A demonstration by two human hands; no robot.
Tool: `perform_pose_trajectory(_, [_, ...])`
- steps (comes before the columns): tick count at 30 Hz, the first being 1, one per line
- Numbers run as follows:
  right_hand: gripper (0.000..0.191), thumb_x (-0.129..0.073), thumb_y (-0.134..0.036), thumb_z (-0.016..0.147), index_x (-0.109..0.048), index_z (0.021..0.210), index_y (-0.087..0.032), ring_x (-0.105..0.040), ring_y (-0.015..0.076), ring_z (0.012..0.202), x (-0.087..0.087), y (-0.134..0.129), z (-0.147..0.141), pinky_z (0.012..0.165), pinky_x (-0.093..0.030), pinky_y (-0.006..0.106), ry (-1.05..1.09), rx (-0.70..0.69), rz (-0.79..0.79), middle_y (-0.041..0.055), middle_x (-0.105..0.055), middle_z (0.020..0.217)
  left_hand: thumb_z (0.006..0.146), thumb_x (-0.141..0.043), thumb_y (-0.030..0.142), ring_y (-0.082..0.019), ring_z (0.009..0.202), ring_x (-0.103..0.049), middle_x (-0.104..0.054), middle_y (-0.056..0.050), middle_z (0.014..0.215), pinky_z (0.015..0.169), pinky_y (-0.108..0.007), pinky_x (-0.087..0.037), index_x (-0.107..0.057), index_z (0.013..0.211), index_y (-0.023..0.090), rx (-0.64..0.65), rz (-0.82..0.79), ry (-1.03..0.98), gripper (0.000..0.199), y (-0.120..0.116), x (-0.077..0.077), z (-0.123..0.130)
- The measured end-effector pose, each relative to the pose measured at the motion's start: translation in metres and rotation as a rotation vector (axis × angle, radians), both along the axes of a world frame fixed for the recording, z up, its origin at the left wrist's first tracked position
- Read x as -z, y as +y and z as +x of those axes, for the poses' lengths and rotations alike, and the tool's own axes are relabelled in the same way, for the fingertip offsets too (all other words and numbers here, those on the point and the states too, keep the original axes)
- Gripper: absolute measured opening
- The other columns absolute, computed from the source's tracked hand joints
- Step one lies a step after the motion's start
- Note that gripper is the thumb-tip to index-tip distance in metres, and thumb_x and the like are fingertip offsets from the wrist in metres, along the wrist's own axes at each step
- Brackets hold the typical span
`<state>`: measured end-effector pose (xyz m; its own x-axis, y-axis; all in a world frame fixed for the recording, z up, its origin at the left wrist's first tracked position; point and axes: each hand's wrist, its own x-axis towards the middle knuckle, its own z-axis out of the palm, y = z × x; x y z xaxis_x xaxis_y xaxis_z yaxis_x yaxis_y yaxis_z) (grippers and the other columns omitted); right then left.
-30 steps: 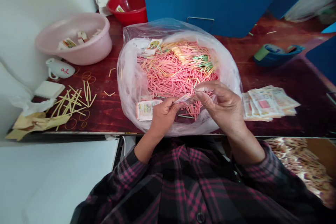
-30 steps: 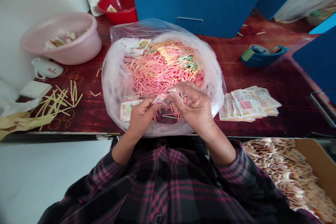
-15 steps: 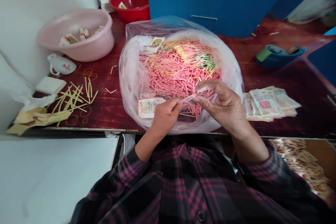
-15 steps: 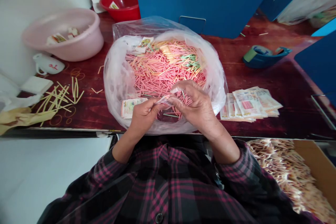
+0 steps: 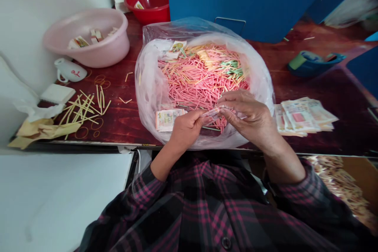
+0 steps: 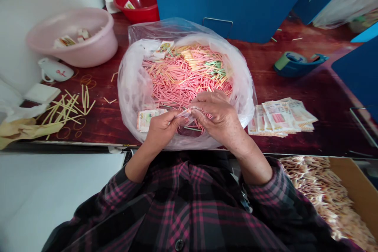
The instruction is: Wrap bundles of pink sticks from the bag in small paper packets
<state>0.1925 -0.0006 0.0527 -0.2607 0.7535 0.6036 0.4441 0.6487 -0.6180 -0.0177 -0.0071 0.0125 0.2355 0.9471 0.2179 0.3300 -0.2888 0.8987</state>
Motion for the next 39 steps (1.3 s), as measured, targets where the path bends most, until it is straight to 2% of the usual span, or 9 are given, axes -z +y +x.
perform_pose_trajectory(7, [0.013,-0.073,-0.024,0.095,-0.079,0.102,-0.032,-0.076,0.0254,0.099,0.002,0.004,0.003,0.101,-0.052,0.054,-0.062,-0.064,0.05,0.0022,-0.081,0.099,0.097,-0.06,0.044,-0.017,0.073,-0.061,-0.068,0.001,0.074,0.069,-0.027,-0.043,-0.072,0.085,0.022,0.156,-0.131,0.055,0.028,0.002,-0.007,-0.009])
perform_pose_trajectory(10, [0.01,-0.074,-0.026,0.093,-0.08,0.098,-0.034,-0.077,0.0266,0.1,0.003,0.007,0.003,0.106,-0.049,0.057,-0.057,-0.066,-0.001,0.0016,-0.082,0.098,0.096,-0.058,0.047,-0.015,0.068,-0.055,-0.059,0.003,0.068,0.063,-0.025,-0.039,-0.068,0.079,0.021,0.238,-0.209,0.023,0.033,0.005,-0.01,-0.013])
perform_pose_trajectory(16, [0.004,-0.08,-0.036,0.09,-0.08,0.086,-0.035,-0.076,0.0263,0.098,0.004,0.011,0.002,0.116,-0.042,0.06,-0.047,-0.075,-0.13,-0.0004,-0.08,0.089,0.093,-0.06,0.043,-0.016,0.065,-0.055,-0.061,0.003,0.066,0.058,-0.024,-0.038,-0.07,0.077,0.022,0.293,-0.284,0.032,0.028,0.008,-0.013,-0.019])
perform_pose_trajectory(21, [0.005,-0.077,-0.033,0.089,-0.077,0.085,-0.033,-0.074,0.0232,0.095,0.005,0.013,-0.003,0.094,-0.057,0.047,0.009,-0.125,-0.212,0.001,-0.079,0.099,0.094,-0.064,0.046,-0.016,0.066,-0.055,-0.06,0.003,0.068,0.059,-0.024,-0.039,-0.068,0.078,0.022,0.332,-0.276,-0.025,0.029,0.006,-0.016,-0.02])
perform_pose_trajectory(24, [0.007,-0.074,-0.031,0.091,-0.075,0.084,-0.03,-0.073,0.0211,0.096,0.006,0.016,-0.008,0.088,-0.058,0.041,0.052,-0.117,-0.227,0.0015,-0.078,0.101,0.095,-0.061,0.049,-0.015,0.069,-0.053,-0.056,0.003,0.07,0.062,-0.025,-0.039,-0.065,0.079,0.021,0.307,-0.29,-0.057,0.032,0.006,-0.013,-0.021])
perform_pose_trajectory(27, [0.011,-0.073,-0.032,0.093,-0.073,0.082,-0.029,-0.072,0.0209,0.097,0.004,0.026,-0.005,0.093,-0.057,0.043,0.108,-0.04,-0.215,0.0007,-0.077,0.102,0.094,-0.061,0.053,-0.014,0.069,-0.05,-0.054,0.002,0.072,0.062,-0.025,-0.038,-0.062,0.079,0.021,0.277,-0.329,-0.117,0.035,0.006,-0.008,-0.023])
perform_pose_trajectory(34, [0.02,-0.073,-0.047,0.095,-0.076,0.092,-0.028,-0.07,0.0272,0.107,-0.003,0.053,0.012,0.105,-0.052,0.049,0.112,0.343,-0.092,0.0066,-0.076,0.101,0.088,-0.072,0.054,-0.013,0.069,-0.05,-0.059,0.002,0.076,0.063,-0.025,-0.041,-0.067,0.085,0.02,0.151,-0.439,-0.348,0.035,0.003,-0.003,-0.022])
perform_pose_trajectory(36, [0.031,-0.072,-0.057,0.095,-0.078,0.099,-0.027,-0.069,0.0287,0.111,-0.002,0.043,0.008,0.105,-0.052,0.049,0.115,0.312,-0.183,0.0085,-0.077,0.107,0.087,-0.075,0.054,-0.013,0.07,-0.053,-0.062,0.002,0.077,0.066,-0.025,-0.045,-0.07,0.088,0.02,0.093,-0.444,-0.402,0.035,0.002,-0.003,-0.017])
perform_pose_trajectory(39, [0.045,-0.072,-0.07,0.09,-0.078,0.087,-0.025,-0.068,0.0228,0.082,0.003,0.018,-0.009,0.078,-0.056,0.039,0.186,0.119,-0.485,0.0052,-0.074,0.086,0.086,-0.079,0.053,-0.013,0.075,-0.058,-0.067,0.002,0.082,0.073,-0.026,-0.049,-0.071,0.094,0.019,0.036,-0.423,-0.489,0.035,0.001,-0.001,-0.009])
